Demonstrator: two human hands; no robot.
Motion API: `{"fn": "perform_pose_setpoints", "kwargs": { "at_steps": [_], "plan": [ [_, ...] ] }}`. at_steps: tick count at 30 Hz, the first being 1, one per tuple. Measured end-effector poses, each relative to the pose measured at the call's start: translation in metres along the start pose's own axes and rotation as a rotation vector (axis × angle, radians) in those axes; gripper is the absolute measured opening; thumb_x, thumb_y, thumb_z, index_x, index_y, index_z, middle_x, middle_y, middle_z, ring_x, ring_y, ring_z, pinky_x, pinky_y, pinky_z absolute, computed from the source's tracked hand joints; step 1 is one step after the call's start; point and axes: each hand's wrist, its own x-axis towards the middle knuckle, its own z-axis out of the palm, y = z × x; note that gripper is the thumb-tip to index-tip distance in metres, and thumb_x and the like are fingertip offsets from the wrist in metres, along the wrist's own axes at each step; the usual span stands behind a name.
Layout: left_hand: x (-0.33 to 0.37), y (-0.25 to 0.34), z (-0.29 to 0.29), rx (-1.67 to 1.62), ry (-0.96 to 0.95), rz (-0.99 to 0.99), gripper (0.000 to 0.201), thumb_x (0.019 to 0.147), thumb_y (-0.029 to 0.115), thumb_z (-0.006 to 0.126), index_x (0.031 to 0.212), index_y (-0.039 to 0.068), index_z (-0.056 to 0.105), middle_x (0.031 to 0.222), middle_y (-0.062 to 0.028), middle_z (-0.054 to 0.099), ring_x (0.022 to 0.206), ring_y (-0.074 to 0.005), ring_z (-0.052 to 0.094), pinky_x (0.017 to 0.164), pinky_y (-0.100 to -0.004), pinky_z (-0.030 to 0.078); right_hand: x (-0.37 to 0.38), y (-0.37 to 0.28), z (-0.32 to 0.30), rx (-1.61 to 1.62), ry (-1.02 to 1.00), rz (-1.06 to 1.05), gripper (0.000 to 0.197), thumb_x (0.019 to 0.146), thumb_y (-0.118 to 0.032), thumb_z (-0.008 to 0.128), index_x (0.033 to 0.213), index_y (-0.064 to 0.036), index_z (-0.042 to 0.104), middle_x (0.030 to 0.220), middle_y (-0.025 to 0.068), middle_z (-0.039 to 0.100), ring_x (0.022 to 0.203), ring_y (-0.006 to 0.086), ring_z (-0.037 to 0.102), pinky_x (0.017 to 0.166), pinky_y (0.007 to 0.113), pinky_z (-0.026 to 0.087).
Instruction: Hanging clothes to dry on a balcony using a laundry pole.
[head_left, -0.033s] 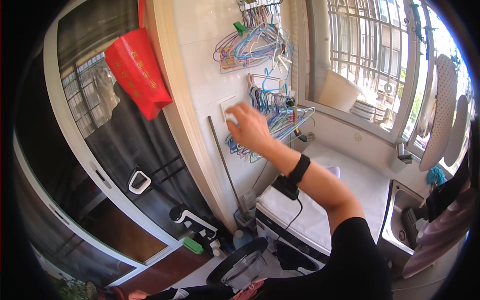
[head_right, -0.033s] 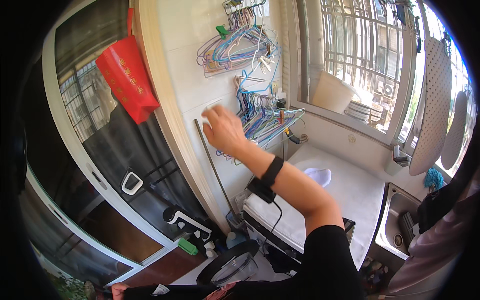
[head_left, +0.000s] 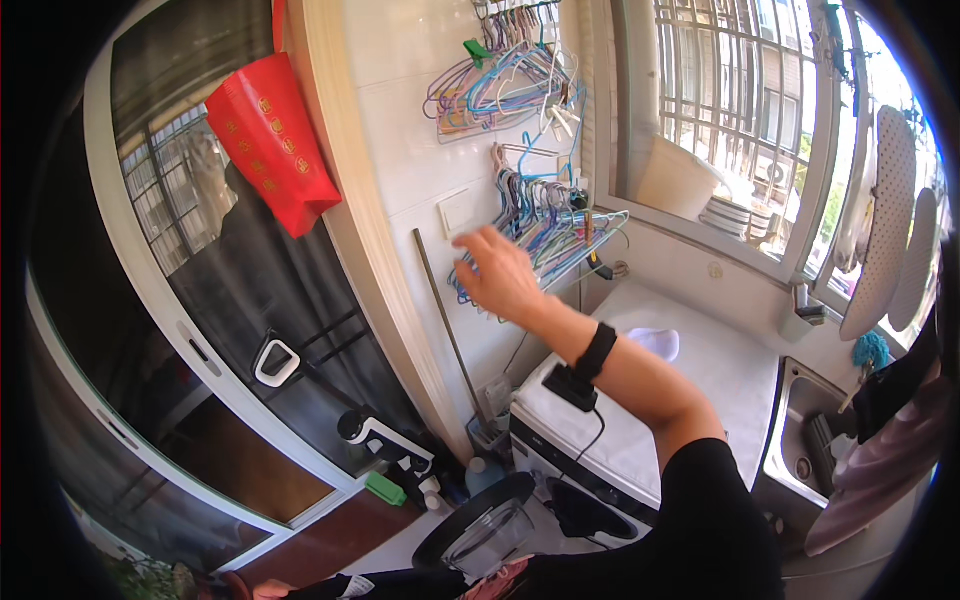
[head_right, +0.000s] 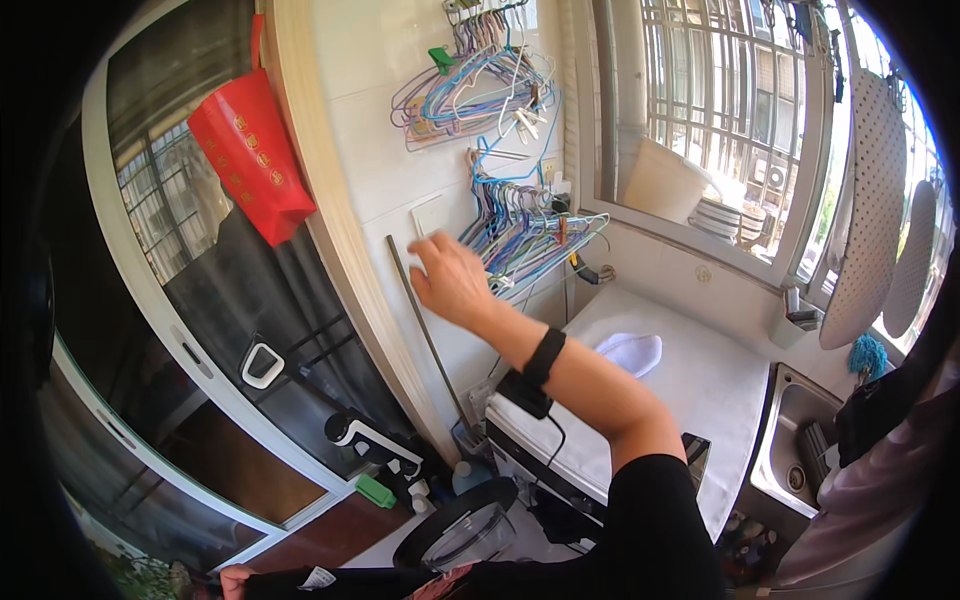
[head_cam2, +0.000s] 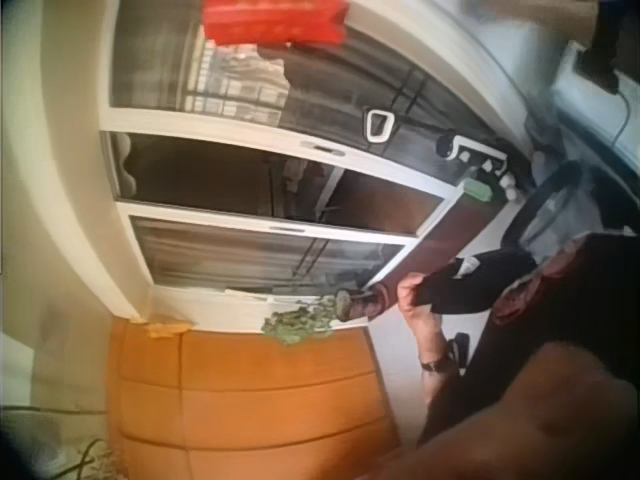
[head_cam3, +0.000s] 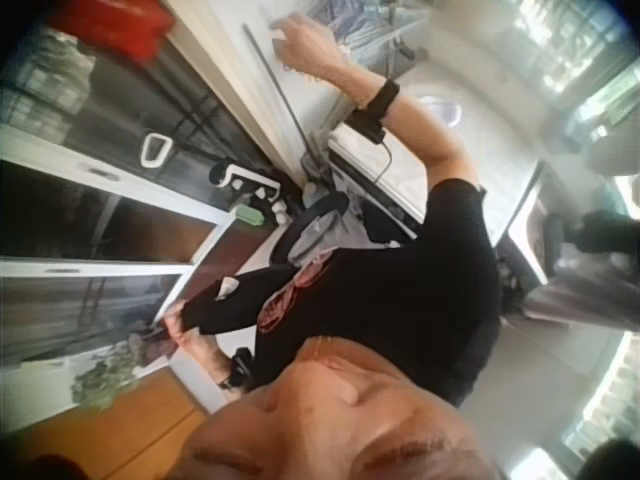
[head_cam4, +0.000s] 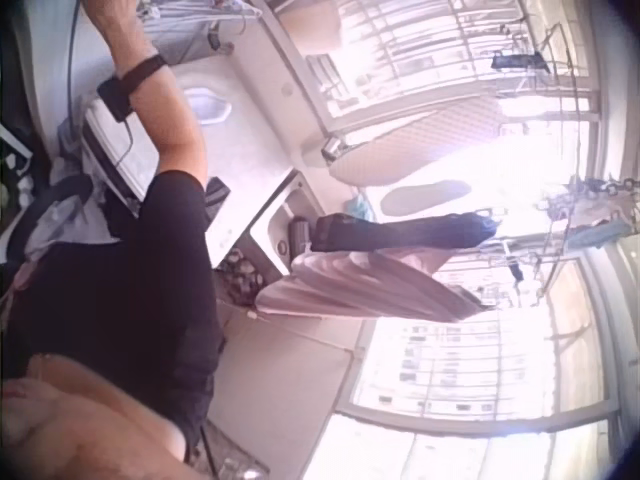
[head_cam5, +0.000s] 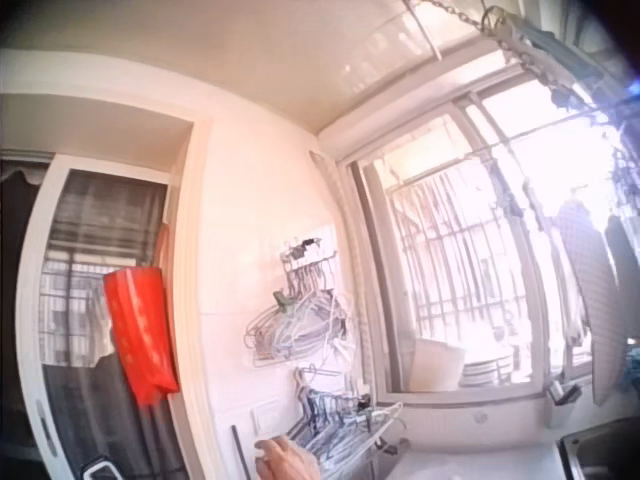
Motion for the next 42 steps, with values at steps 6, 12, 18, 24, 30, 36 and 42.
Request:
{"fn": "perform_pose_setpoints", "kwargs": {
  "at_steps": [6, 12, 18, 24, 30, 36, 42],
  "plan": [
    [0.016, 0.014, 0.012, 0.055, 0.018, 0.035, 0.018, 0.074, 0.011, 0.053, 0.09, 0.003, 0.054, 0.086, -0.0061, 0.053, 0.078, -0.0155, 0.052, 0.075, -0.0283, 0.045, -0.101, 0.081, 0.04, 0.071, -0.15, 0.729, 0.021, 0.077, -0.02, 0.055, 0.094, -0.0077, 0.059, 0.085, 0.0149, 0.063, 0.081, 0.0323, 0.061, 0.071, 0.041, 0.048],
    [0.027, 0.028, 0.036, 0.15, -0.149, 0.104, 0.026, 0.074, 0.013, 0.053, 0.097, 0.002, 0.05, 0.089, -0.0065, 0.049, 0.081, -0.0161, 0.049, 0.076, -0.029, 0.045, -0.092, 0.167, 0.035, 0.226, 0.186, 0.943, 0.027, 0.077, -0.028, 0.058, 0.084, -0.0026, 0.061, 0.076, 0.0141, 0.064, 0.075, 0.0302, 0.062, 0.07, 0.038, 0.047],
    [0.025, 0.025, 0.045, -0.036, -0.252, 0.036, 0.032, 0.075, 0.02, 0.057, 0.101, 0.002, 0.049, 0.094, -0.0093, 0.047, 0.083, -0.0192, 0.05, 0.077, -0.0309, 0.046, -0.044, 0.195, 0.023, 0.394, 0.367, 1.122, 0.034, 0.079, -0.031, 0.059, 0.083, 0.0027, 0.058, 0.065, 0.0119, 0.061, 0.056, 0.0227, 0.061, 0.055, 0.035, 0.048],
    [0.017, 0.029, 0.058, -0.08, -0.197, 0.001, 0.037, 0.075, 0.025, 0.059, 0.103, 0.002, 0.049, 0.095, -0.009, 0.048, 0.086, -0.0194, 0.052, 0.077, -0.0309, 0.047, -0.026, 0.211, 0.019, 0.559, 0.275, 1.157, 0.026, 0.081, -0.024, 0.054, 0.083, 0.0018, 0.055, 0.069, 0.0075, 0.058, 0.053, 0.0145, 0.056, 0.041, 0.028, 0.041],
    [0.013, 0.029, 0.066, 0.091, -0.144, -0.033, 0.033, 0.074, 0.019, 0.054, 0.101, 0.001, 0.049, 0.093, -0.0084, 0.049, 0.085, -0.0186, 0.051, 0.077, -0.0299, 0.046, -0.016, 0.18, 0.009, 0.996, 0.595, 0.994, 0.021, 0.082, -0.019, 0.052, 0.083, 0.0012, 0.051, 0.064, 0.0088, 0.055, 0.046, 0.0142, 0.053, 0.037, 0.026, 0.038],
    [0.018, 0.026, 0.073, 0.066, -0.152, -0.069, 0.029, 0.072, 0.012, 0.053, 0.099, 0.001, 0.05, 0.093, -0.0089, 0.049, 0.085, -0.0185, 0.051, 0.077, -0.0292, 0.046, -0.002, 0.199, -0.028, 0.954, 0.531, 0.943, 0.02, 0.083, -0.017, 0.051, 0.083, 0.0024, 0.048, 0.07, 0.0117, 0.054, 0.049, 0.0172, 0.054, 0.037, 0.027, 0.042],
    [0.022, 0.027, 0.081, -0.021, -0.195, -0.09, 0.028, 0.072, 0.009, 0.054, 0.099, 0.001, 0.05, 0.094, -0.0098, 0.049, 0.087, -0.0194, 0.051, 0.079, -0.0302, 0.046, -0.039, 0.22, -0.035, 0.989, 0.53, 1.202, 0.021, 0.084, -0.017, 0.05, 0.09, 0.0027, 0.046, 0.073, 0.0116, 0.053, 0.057, 0.0206, 0.058, 0.041, 0.029, 0.047]
  ]
}}
